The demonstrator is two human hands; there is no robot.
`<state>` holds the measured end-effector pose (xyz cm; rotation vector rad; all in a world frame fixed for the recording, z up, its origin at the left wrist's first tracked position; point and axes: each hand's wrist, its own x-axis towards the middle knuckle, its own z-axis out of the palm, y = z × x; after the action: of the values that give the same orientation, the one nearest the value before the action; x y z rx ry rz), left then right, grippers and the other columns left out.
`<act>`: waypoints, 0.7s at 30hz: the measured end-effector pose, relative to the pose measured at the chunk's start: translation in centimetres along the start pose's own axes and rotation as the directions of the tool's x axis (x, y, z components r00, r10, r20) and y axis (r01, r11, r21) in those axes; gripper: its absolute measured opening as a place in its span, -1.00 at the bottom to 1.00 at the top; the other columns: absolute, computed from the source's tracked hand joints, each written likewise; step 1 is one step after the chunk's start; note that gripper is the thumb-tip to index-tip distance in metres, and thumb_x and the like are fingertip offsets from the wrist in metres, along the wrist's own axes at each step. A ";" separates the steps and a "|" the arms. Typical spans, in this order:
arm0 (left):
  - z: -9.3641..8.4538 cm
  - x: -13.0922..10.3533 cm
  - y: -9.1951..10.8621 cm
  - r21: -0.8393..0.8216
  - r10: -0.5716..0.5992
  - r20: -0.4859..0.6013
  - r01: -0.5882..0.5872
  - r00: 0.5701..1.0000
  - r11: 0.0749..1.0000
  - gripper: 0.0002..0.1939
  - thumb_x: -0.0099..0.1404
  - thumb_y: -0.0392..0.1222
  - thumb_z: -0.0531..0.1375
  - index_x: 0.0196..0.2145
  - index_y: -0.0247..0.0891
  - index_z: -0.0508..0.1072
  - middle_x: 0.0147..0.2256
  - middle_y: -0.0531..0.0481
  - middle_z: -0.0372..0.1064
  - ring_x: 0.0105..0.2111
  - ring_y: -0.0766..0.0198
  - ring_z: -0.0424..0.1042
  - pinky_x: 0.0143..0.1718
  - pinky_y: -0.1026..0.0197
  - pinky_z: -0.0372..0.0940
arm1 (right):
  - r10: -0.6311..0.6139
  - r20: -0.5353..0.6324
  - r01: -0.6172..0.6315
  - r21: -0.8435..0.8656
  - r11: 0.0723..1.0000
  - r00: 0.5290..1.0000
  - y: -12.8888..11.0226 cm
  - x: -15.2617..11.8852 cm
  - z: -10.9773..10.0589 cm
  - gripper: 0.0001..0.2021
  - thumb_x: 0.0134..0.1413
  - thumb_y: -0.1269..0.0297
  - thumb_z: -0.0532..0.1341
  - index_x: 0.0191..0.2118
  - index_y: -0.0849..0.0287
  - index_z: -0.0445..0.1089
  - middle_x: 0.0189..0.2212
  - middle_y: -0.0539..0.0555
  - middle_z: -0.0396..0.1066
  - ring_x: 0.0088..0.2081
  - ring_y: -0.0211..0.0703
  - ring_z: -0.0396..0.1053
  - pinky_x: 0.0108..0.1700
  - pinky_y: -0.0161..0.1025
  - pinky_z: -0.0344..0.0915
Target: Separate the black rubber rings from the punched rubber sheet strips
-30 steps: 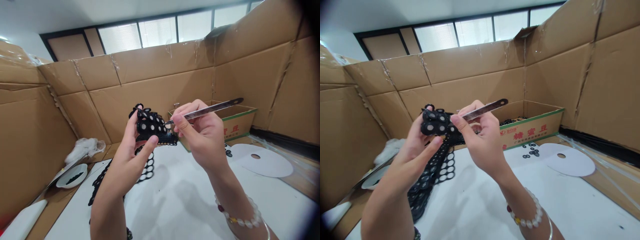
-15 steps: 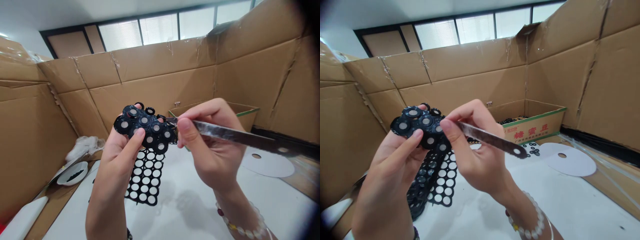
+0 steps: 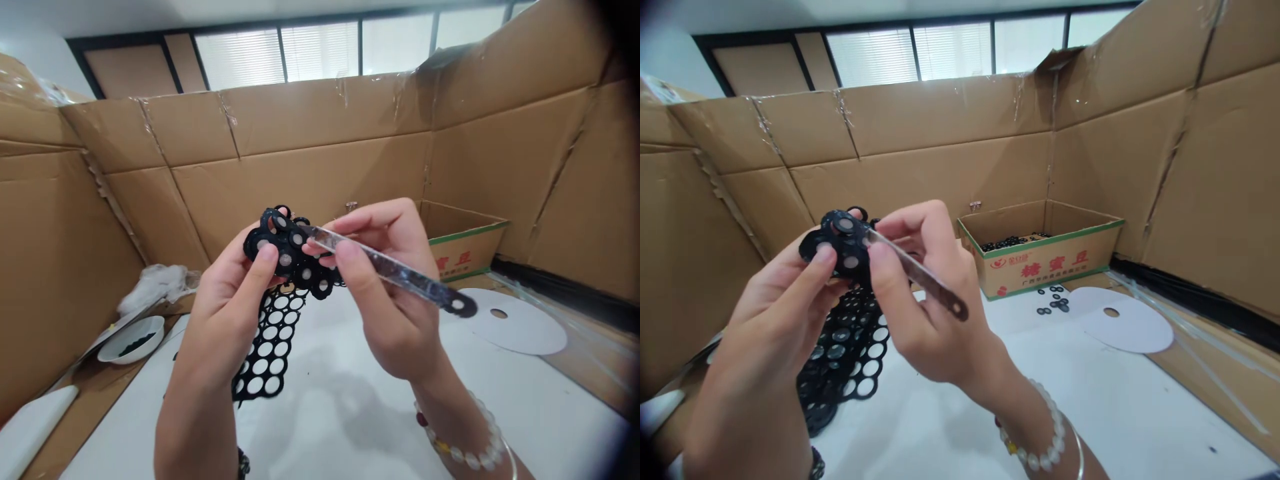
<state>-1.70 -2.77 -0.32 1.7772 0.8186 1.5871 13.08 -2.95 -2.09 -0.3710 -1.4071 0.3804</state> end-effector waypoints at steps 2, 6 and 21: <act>0.0 0.1 0.0 0.004 0.018 -0.006 -0.018 1.000 1.000 -0.69 0.39 -0.07 0.18 0.07 -0.05 0.48 0.03 0.01 0.48 0.09 0.12 0.41 -0.08 0.26 0.42 | -0.033 0.023 0.034 -0.049 0.998 0.999 0.0 0.1 0.0 -0.95 0.29 0.35 0.14 -0.15 0.07 0.28 -0.21 0.03 0.46 -0.15 -0.20 0.51 -0.13 -0.22 0.51; 0.2 0.3 0.1 -0.018 0.056 -0.048 -0.057 0.997 0.998 -0.57 0.32 -0.13 0.27 0.13 -0.05 0.38 0.05 0.02 0.45 0.09 0.14 0.40 0.05 0.23 0.38 | -0.165 0.081 0.173 -0.110 0.979 0.983 0.4 0.2 0.0 -0.92 0.24 0.43 0.17 -0.20 0.11 0.35 -0.23 0.04 0.42 -0.19 -0.24 0.46 -0.19 -0.26 0.51; -0.2 0.0 -0.7 0.302 0.374 -0.115 -0.326 0.920 0.896 -0.65 0.41 -0.20 0.16 0.13 -0.05 0.39 0.06 0.05 0.43 0.08 0.18 0.41 0.06 0.22 0.35 | -0.551 0.028 0.532 -0.307 0.790 0.834 1.2 -0.2 2.3 -0.88 0.13 0.62 0.19 -0.24 0.34 0.40 -0.34 0.18 0.48 -0.22 -0.20 0.47 -0.14 -0.30 0.50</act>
<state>-1.96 -2.31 -0.89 2.1039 0.8699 1.9604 10.77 -1.92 -2.59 -0.2053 -1.4419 -0.3265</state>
